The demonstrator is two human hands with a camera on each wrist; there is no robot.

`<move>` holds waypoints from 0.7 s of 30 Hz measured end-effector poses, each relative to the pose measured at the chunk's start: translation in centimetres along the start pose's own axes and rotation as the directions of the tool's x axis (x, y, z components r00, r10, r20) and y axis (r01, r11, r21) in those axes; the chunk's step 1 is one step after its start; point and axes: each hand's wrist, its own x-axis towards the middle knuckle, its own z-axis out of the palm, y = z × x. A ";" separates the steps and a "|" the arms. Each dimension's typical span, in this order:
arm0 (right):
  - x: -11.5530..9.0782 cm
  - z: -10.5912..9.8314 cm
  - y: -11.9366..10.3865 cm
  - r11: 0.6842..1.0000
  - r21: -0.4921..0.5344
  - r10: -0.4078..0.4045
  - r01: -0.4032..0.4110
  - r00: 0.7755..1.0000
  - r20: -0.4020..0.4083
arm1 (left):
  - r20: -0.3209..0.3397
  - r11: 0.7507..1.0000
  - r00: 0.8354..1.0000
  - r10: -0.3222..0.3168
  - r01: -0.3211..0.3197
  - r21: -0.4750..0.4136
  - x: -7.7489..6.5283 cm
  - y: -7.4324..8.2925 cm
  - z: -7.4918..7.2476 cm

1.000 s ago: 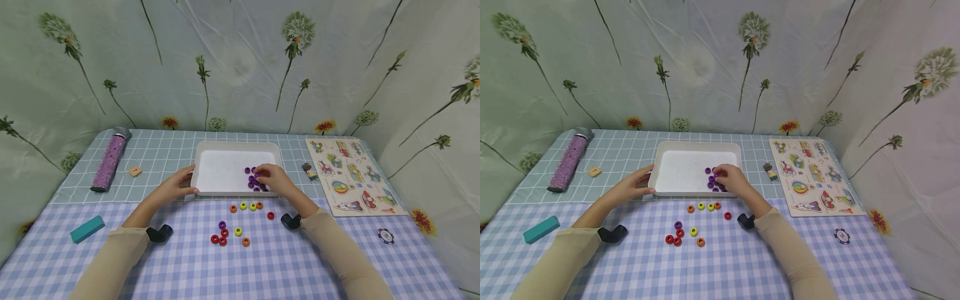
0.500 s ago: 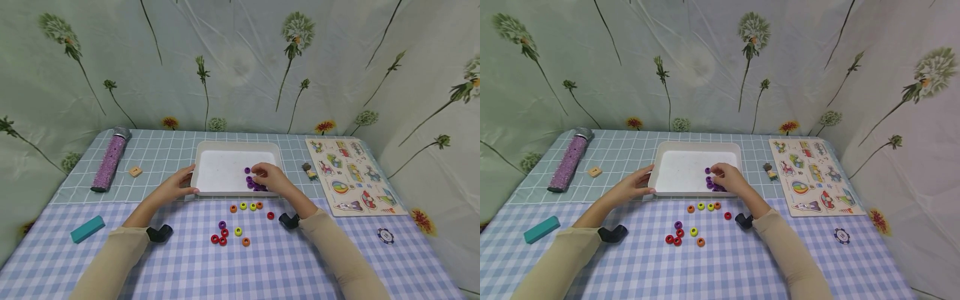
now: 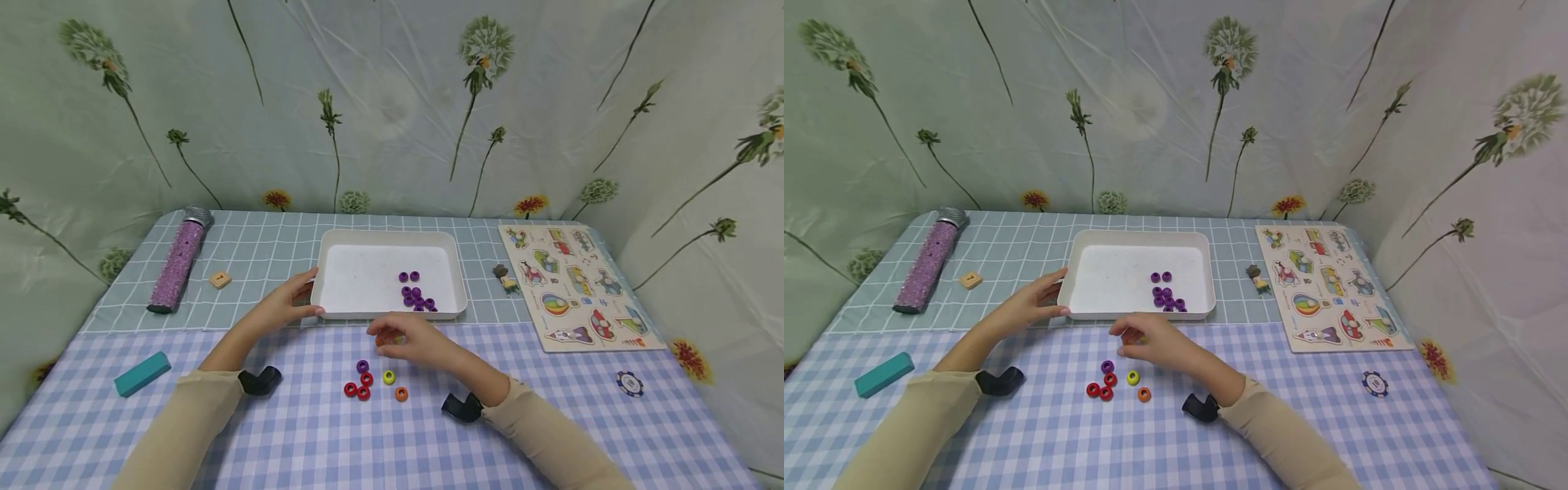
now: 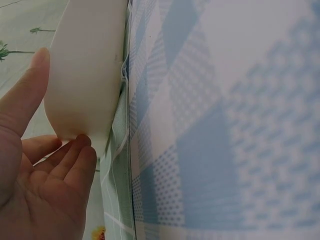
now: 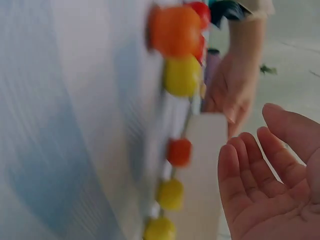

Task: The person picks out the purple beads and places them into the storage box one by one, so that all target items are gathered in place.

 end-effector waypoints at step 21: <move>1.4 3.0 3.9 0.982 -0.190 0.036 -0.004 0.986 0.162 | 0.015 0.998 0.999 0.034 -0.034 -0.050 0.0 0.0 0.0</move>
